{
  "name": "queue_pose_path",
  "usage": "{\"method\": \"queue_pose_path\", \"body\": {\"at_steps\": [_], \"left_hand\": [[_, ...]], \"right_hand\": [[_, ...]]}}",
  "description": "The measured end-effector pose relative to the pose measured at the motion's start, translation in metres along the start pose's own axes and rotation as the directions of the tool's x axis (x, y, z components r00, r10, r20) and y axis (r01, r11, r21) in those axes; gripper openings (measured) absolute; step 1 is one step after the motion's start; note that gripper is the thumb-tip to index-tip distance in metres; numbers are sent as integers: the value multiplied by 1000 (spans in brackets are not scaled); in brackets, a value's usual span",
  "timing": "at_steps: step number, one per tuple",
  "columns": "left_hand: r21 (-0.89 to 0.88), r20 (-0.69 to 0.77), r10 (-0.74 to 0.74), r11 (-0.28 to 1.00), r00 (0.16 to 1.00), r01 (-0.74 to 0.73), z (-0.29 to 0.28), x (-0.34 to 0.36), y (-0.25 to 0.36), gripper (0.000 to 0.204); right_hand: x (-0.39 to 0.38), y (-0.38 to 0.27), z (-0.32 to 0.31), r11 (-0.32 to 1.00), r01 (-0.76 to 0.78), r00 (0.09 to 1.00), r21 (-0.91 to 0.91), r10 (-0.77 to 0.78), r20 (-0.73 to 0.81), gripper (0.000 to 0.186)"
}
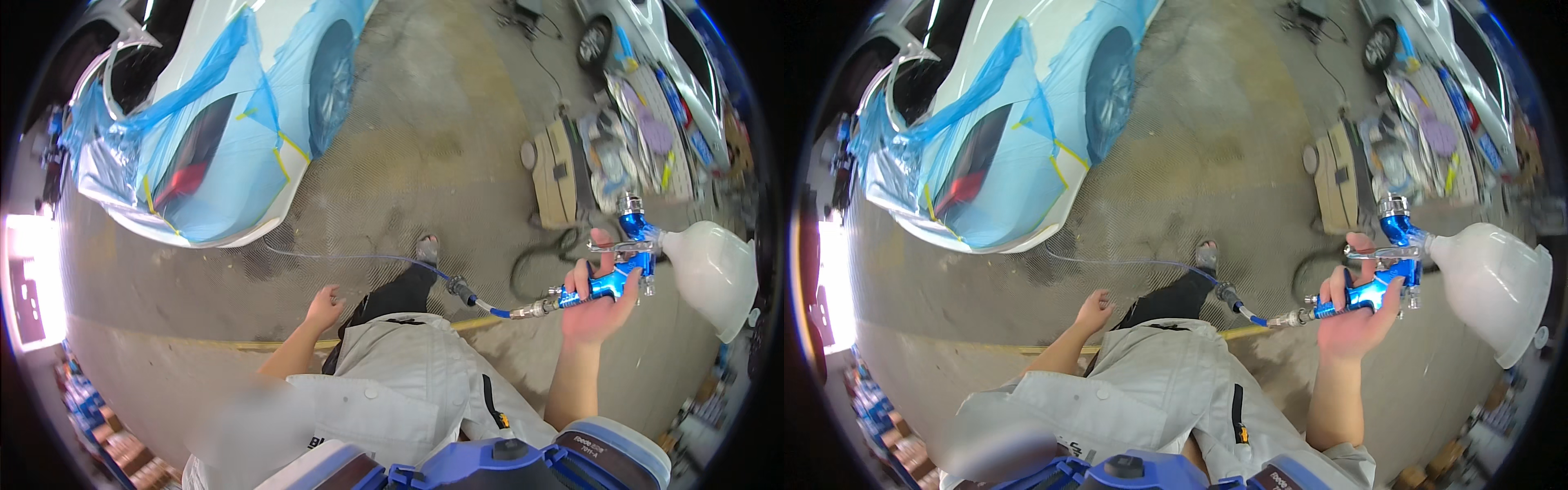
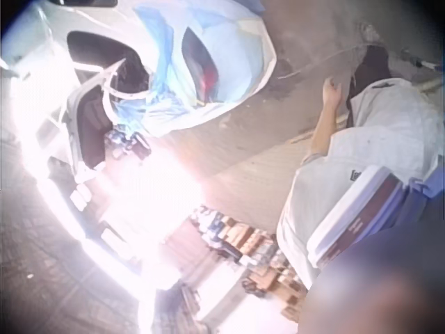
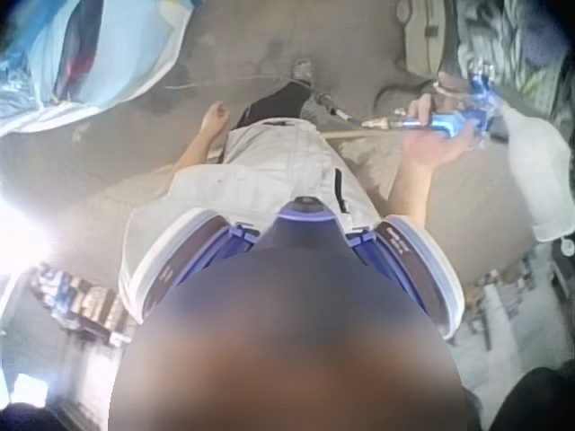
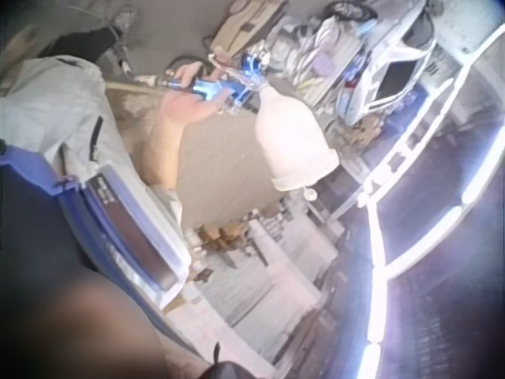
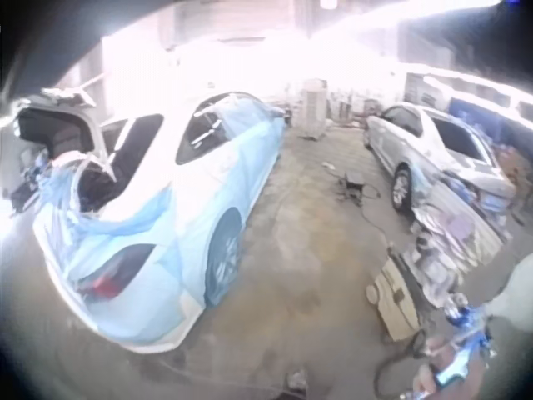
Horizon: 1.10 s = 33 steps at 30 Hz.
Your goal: The person uses a blue spray gun to apply white paint to the rear bumper of a car. The car is partially masked with blue plastic sheeting and yellow tape. The person moves along the bumper, spraying in smooth, overlapping passes.
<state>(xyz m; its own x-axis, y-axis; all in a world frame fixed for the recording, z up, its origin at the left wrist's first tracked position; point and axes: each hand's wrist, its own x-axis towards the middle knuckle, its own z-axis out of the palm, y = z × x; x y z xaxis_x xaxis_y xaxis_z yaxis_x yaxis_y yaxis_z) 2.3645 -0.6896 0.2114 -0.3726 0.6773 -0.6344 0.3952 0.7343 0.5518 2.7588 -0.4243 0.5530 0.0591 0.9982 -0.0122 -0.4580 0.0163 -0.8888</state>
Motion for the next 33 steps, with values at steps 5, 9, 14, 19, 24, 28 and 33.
{"method": "queue_pose_path", "body": {"at_steps": [5,9,14,19,24,28,33], "left_hand": [[71,-114,72,995,991,-64,37,53,129,80],[228,-125,221,955,967,-189,69,120,238,88],[356,8,353,873,936,-332,96,191,290,55],[380,-197,-110,907,974,180,95,180,249,21],[198,-259,-400,869,879,454,135,87,227,36],[-147,-121,-643,765,757,626,213,73,278,49],[-366,6,-708,656,707,660,257,132,353,46]], "right_hand": [[119,-18,41,997,-68,989,41,62,135,55],[189,-37,63,980,-131,949,152,79,306,51],[278,-64,83,942,-270,938,199,211,277,51],[395,-82,79,941,-318,904,112,266,336,46],[483,-74,89,934,-354,848,44,301,437,47],[538,-49,113,947,-320,810,-12,280,516,49],[622,-3,156,940,-337,753,-44,298,587,52]]}}
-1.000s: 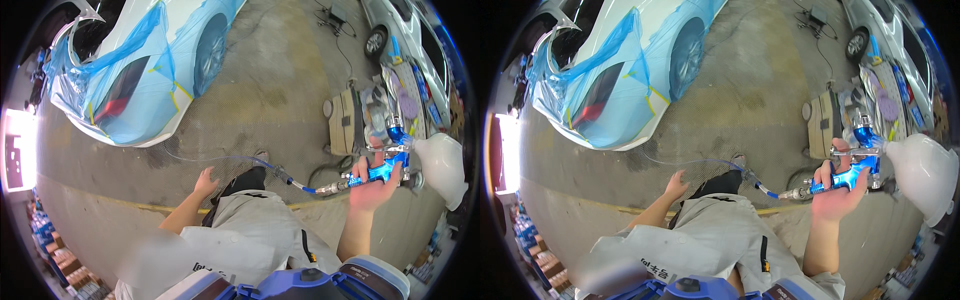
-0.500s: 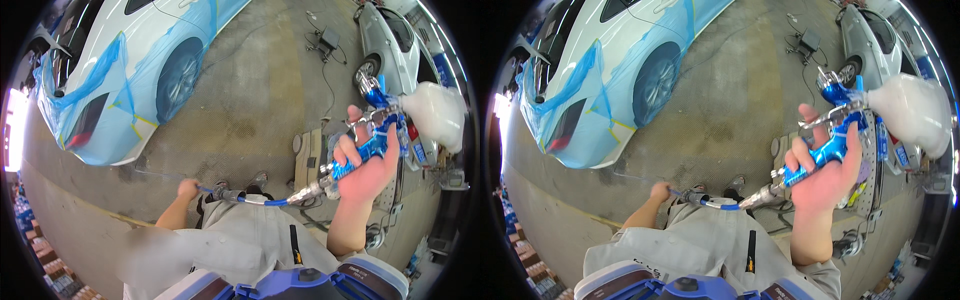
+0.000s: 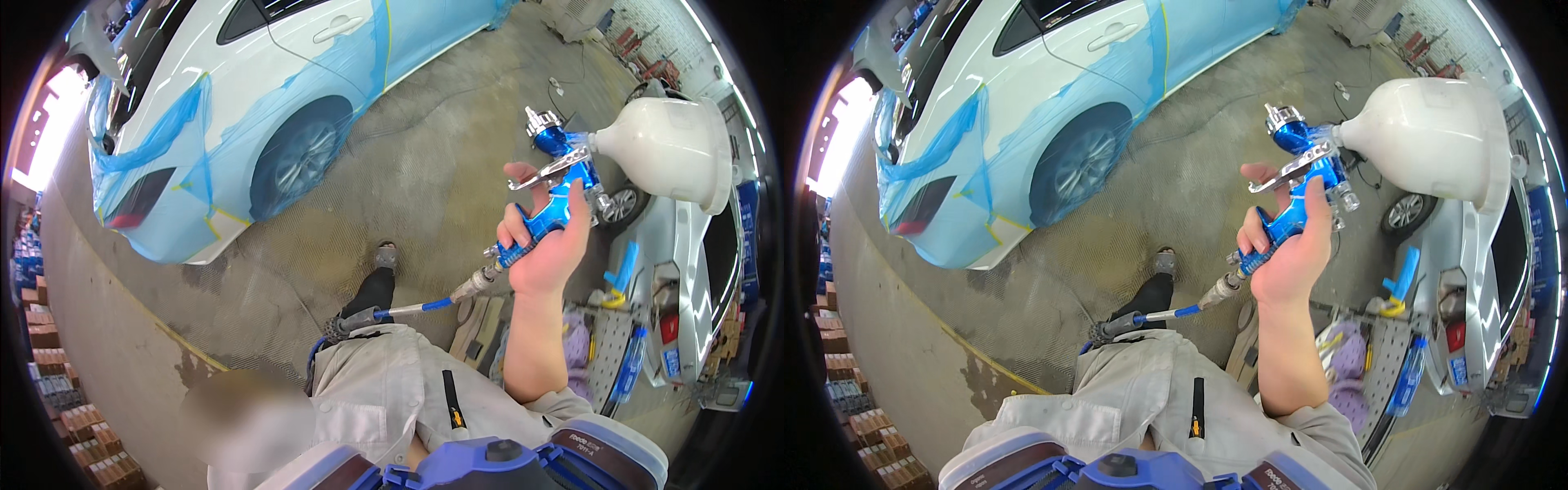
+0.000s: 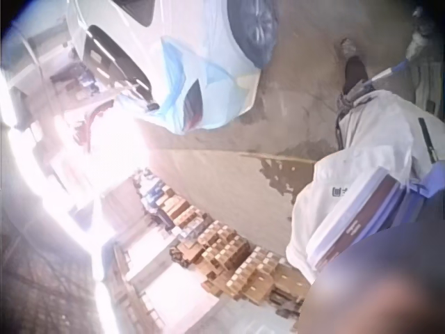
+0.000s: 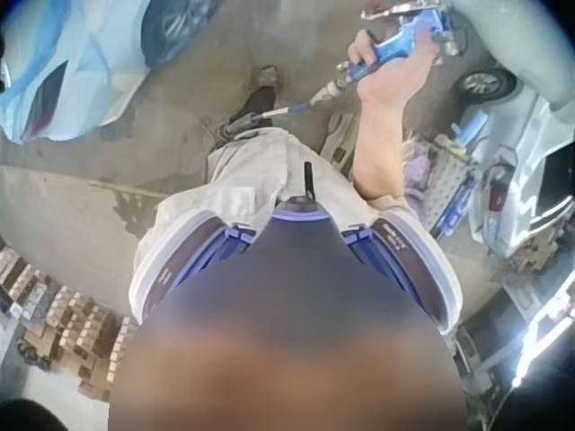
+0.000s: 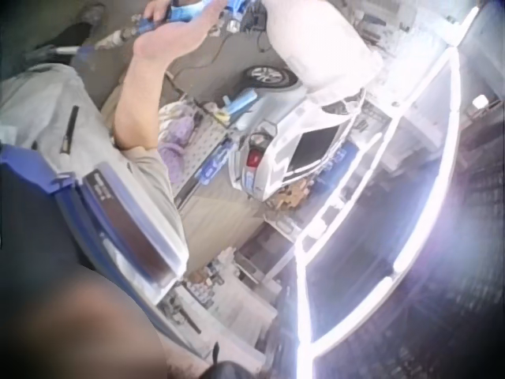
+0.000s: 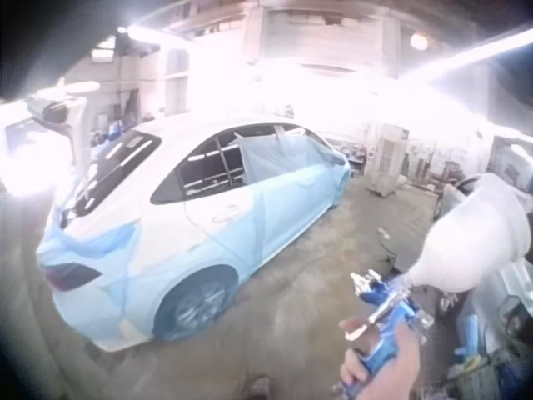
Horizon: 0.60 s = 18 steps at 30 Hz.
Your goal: The person uses a blue spray gun to apply white paint to the rear bumper of a car. The car is partially masked with blue plastic sheeting and yellow tape. The person moves along the bumper, spraying in smooth, overlapping passes.
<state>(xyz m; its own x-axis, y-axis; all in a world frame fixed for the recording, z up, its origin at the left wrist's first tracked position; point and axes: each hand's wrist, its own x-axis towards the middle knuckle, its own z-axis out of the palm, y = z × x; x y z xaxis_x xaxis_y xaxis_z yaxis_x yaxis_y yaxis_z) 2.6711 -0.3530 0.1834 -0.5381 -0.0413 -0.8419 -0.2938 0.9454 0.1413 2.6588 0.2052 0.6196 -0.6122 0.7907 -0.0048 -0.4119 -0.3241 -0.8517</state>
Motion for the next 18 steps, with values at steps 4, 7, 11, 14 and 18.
{"method": "queue_pose_path", "body": {"at_steps": [4,7,11,14,18], "left_hand": [[-105,4,56,993,998,-55,8,44,95,44],[-162,-22,111,980,994,-113,-27,87,183,43],[-137,-51,175,974,983,-180,-95,130,318,42],[75,22,218,973,976,-219,-124,148,415,43],[157,72,301,938,951,-308,-113,183,515,46]], "right_hand": [[91,29,-18,997,-26,1000,-69,26,-6,54],[153,42,-46,979,-100,995,-177,104,12,58],[216,50,-88,952,-66,991,-301,97,90,68],[247,53,-125,966,-68,997,-249,77,23,75],[295,55,-178,974,-75,996,-216,62,-69,79]]}}
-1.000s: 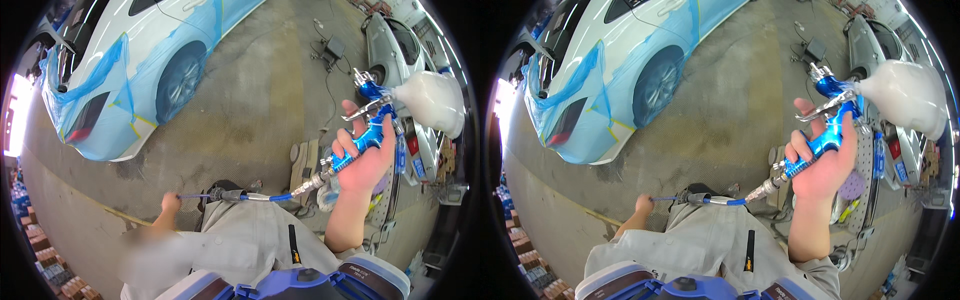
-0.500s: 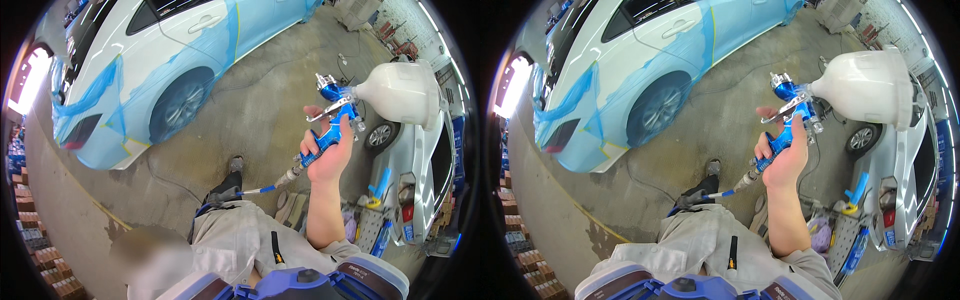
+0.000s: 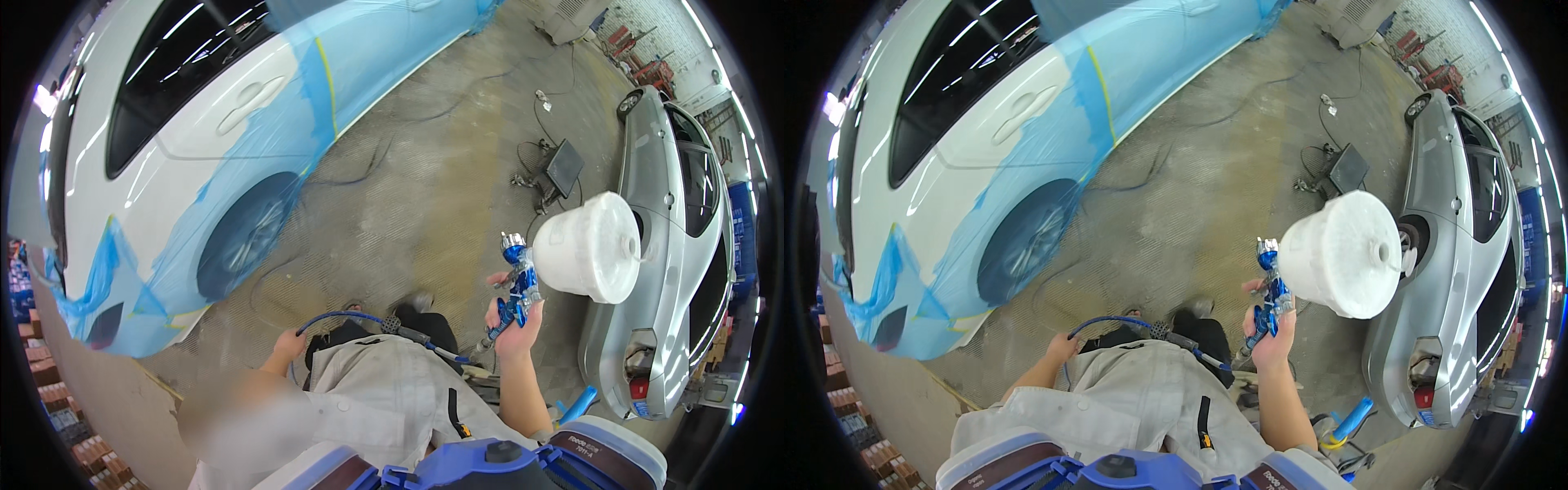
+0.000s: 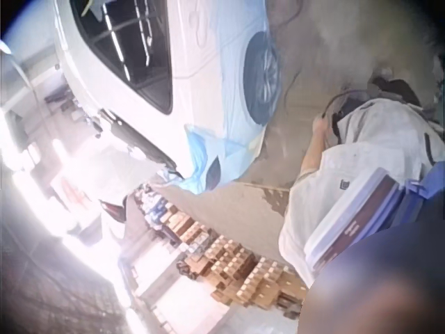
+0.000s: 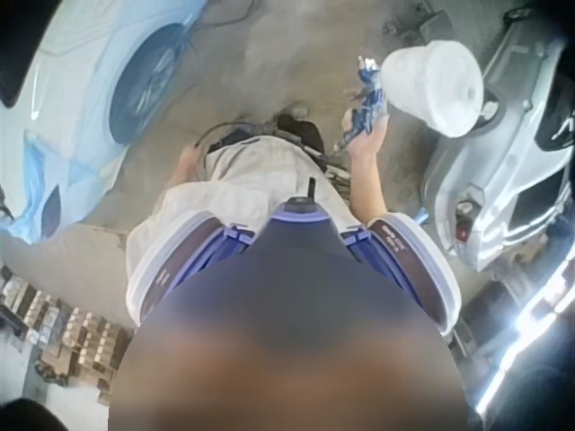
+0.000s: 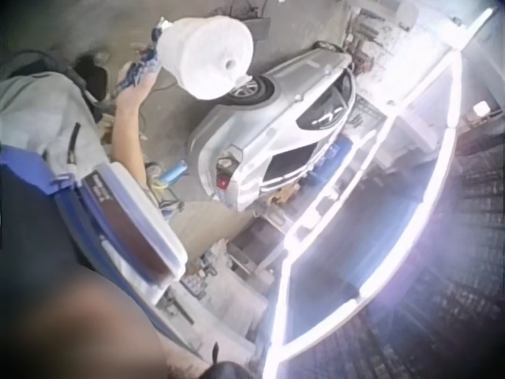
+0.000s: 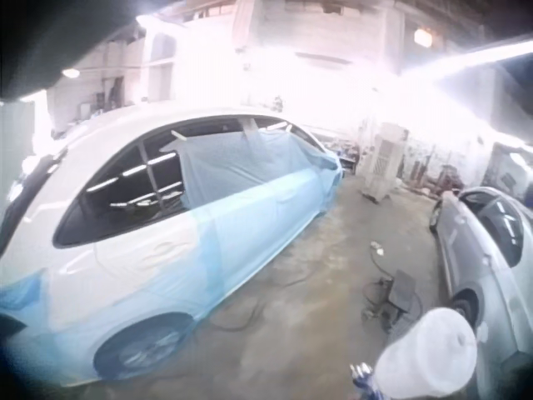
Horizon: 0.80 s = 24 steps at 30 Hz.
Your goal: The person uses a blue spray gun to apply white paint to the rear bumper of a car. The car is partially masked with blue plastic sheeting and yellow tape. The person moves along the bumper, spraying in smooth, overlapping passes.
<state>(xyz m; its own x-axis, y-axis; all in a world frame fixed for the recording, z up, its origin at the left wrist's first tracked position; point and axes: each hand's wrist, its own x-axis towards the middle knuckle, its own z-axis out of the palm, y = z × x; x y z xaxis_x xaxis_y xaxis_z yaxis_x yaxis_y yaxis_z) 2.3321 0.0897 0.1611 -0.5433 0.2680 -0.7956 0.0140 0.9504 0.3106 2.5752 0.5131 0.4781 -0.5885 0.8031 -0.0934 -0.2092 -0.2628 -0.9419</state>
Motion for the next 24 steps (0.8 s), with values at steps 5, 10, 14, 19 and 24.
{"method": "queue_pose_path", "body": {"at_steps": [5,10,14,19,24], "left_hand": [[93,-19,97,991,995,-95,29,66,85,48],[-134,54,-89,986,995,95,70,80,182,49],[-58,-308,-41,998,951,24,92,76,280,44],[-317,-365,-150,948,919,29,97,89,378,34],[-337,-308,-292,924,905,184,96,115,422,26]], "right_hand": [[99,-9,-64,988,-7,999,154,15,-48,75],[230,-35,-117,996,51,998,75,-53,18,67],[334,-58,-140,997,28,997,71,-33,67,73],[480,-57,-138,992,-100,965,72,79,251,76],[590,-34,-106,962,-274,934,-14,270,236,33]]}}
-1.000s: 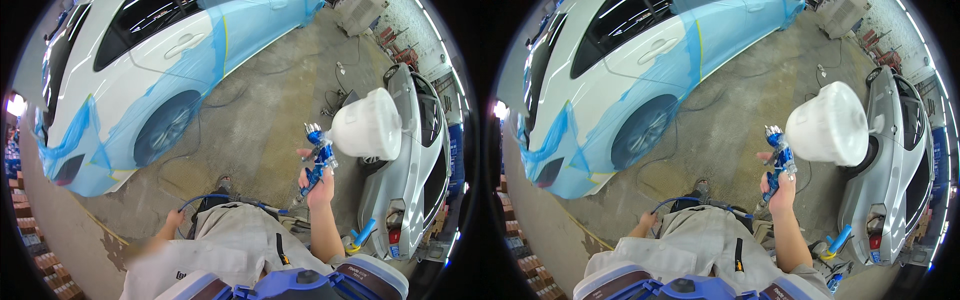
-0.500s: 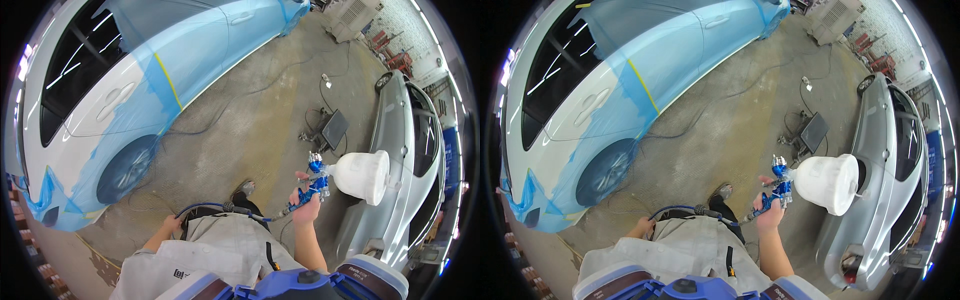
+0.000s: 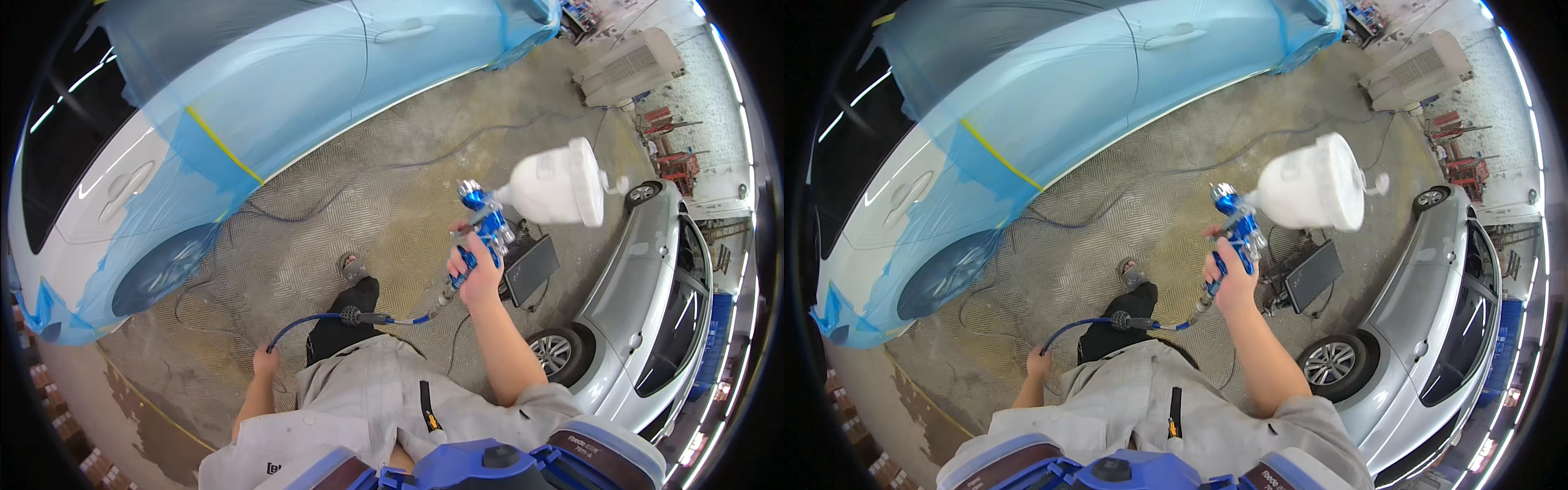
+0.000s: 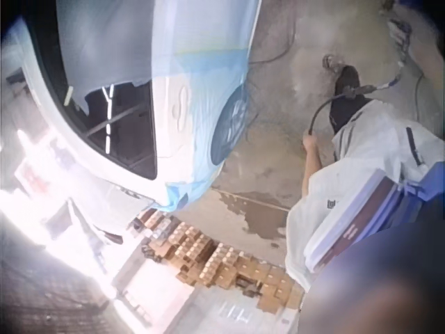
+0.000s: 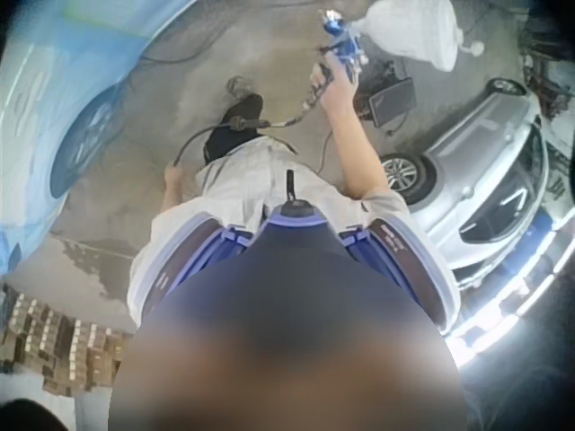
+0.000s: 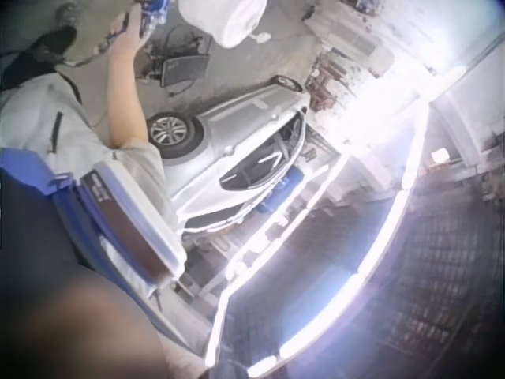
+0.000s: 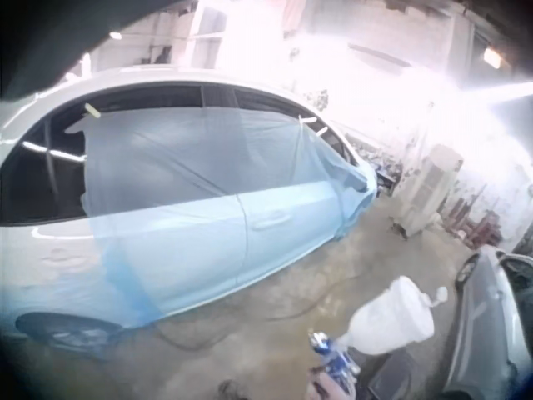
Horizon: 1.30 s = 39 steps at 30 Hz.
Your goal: The person uses a blue spray gun to apply white paint to the rear bumper of a car. The car is partially masked with blue plastic sheeting and yellow tape. The person moves along the bumper, spraying in smooth, overlapping passes.
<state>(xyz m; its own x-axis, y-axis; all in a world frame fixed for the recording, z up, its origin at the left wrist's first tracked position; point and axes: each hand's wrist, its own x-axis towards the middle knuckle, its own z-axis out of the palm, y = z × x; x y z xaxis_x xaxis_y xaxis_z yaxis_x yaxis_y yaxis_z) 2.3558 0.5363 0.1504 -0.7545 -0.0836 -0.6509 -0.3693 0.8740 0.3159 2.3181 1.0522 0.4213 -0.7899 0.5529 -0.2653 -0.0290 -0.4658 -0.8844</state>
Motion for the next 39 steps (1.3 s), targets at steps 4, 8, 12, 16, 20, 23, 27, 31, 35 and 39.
{"method": "queue_pose_path", "body": {"at_steps": [4,8,12,16,20,23,27,31,35,39], "left_hand": [[-161,-196,-65,986,978,33,29,-12,11,24],[-98,-333,23,994,942,-58,70,-67,29,23],[-170,60,-286,941,956,292,96,-157,59,22],[-232,162,-468,838,869,494,114,-227,120,21],[-337,143,-568,741,810,580,120,-271,200,20],[-401,128,-605,693,786,599,126,-290,253,19],[-460,134,-628,646,767,609,140,-305,304,19],[-484,166,-639,611,751,627,154,-316,336,18],[-476,210,-648,585,732,656,161,-324,357,18],[-443,260,-660,566,704,695,164,-325,367,18]], "right_hand": [[80,-3,9,995,-91,996,-29,91,11,24],[151,5,13,987,-147,988,-67,144,-57,14],[208,30,11,985,-117,991,-127,107,-82,14],[251,40,-4,984,-89,996,-152,92,13,18],[282,25,-20,976,-124,979,-176,150,137,22],[295,-2,-35,955,-231,923,-187,276,270,26],[315,-44,-59,930,-301,825,-209,364,433,38],[328,-66,-70,917,-333,769,-219,399,499,49],[335,-71,-80,891,-398,730,-217,451,513,50],[337,-50,-86,858,-483,690,-178,497,526,50]]}}
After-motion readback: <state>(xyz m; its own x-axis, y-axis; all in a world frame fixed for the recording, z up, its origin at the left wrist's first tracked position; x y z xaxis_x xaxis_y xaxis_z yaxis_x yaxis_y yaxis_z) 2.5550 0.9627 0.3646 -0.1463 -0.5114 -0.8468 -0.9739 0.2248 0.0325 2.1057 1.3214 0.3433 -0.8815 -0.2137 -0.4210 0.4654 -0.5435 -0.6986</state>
